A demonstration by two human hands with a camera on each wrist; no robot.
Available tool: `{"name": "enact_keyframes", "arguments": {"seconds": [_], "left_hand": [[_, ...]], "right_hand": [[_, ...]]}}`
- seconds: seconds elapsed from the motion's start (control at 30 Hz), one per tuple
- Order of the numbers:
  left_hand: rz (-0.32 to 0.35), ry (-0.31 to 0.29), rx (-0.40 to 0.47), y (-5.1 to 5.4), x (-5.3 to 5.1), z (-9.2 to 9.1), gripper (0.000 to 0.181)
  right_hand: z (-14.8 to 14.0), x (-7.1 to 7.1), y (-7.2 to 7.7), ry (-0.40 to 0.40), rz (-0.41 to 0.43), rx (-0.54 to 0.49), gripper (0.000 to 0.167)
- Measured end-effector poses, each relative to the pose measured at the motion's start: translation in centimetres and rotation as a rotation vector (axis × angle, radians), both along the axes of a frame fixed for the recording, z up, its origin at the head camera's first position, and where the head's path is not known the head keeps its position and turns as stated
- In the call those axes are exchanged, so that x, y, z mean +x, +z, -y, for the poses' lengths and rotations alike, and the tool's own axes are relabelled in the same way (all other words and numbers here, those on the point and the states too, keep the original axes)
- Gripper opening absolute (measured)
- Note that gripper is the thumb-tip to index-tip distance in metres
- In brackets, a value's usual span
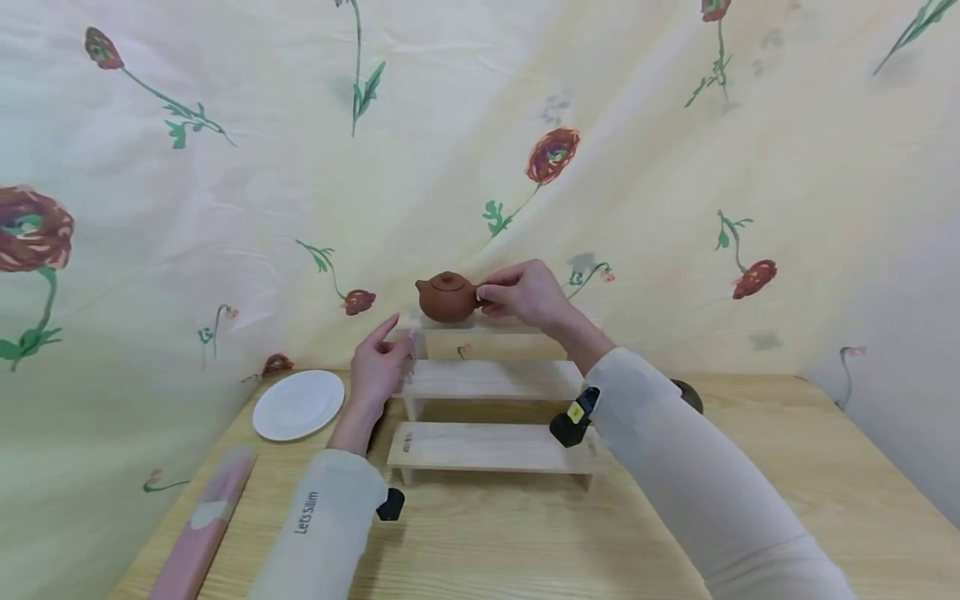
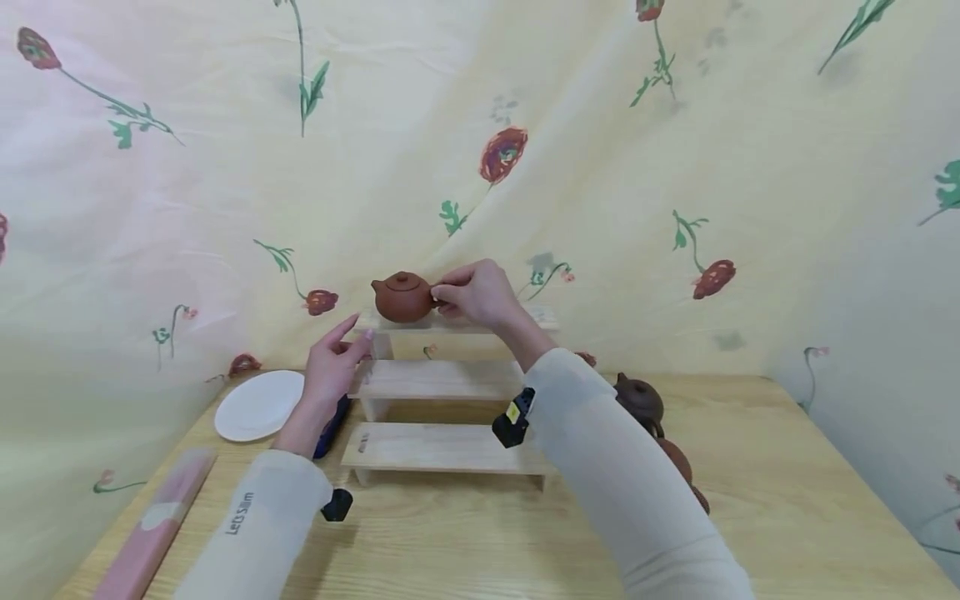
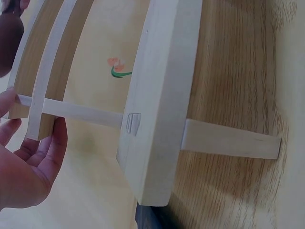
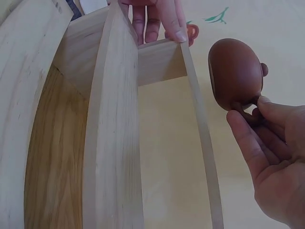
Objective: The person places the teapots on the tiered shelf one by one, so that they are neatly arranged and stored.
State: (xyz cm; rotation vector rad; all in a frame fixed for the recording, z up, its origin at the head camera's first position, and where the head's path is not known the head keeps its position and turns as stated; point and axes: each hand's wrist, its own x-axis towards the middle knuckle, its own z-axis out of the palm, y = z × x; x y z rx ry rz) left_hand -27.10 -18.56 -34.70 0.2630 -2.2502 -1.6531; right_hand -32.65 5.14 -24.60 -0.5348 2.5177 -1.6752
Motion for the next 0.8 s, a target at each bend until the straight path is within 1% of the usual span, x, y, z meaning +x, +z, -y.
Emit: {"name": "enact_keyframes", "arguments": {"seconds": [0.07,0.2,0.37,0.5,0.63,0.8], "left_hand": [[-0.006,0.000,0.000,0.0,-0.1,-0.2,0.055],[0.002,-0.005,-0.003,0.1,-0.2,-0.5,0.055],[0.026,-0.010,-0.005,0.2,-0.2,-0.6,0.055],[0.024,-0.010,-0.003,0.1,-0.2,-0.5,0.055],[0.005,0.001,-0.005,0.0,-0.1,-0.3,0.054],[-0.008,0.007,-0.006,-0.2,-0.1,-0.1,0.054]], "right_hand": [[0.2,-0.4,0.0,0.000,0.004,0.007,0.024],[0.5,-1.0,-0.3,-0.008,0.006,0.018,0.023],[0.9,-1.6,-0.7,0.000,0.028,0.014,0.023],[1.2,-1.7,-0.9,0.012,0.039,0.018,0.024],[1.8,-1.7,-0.9,0.019,0.038,0.033,0.024],[2.5,-1.5,-0.7,-0.003,0.023,0.060,0.022]]}}
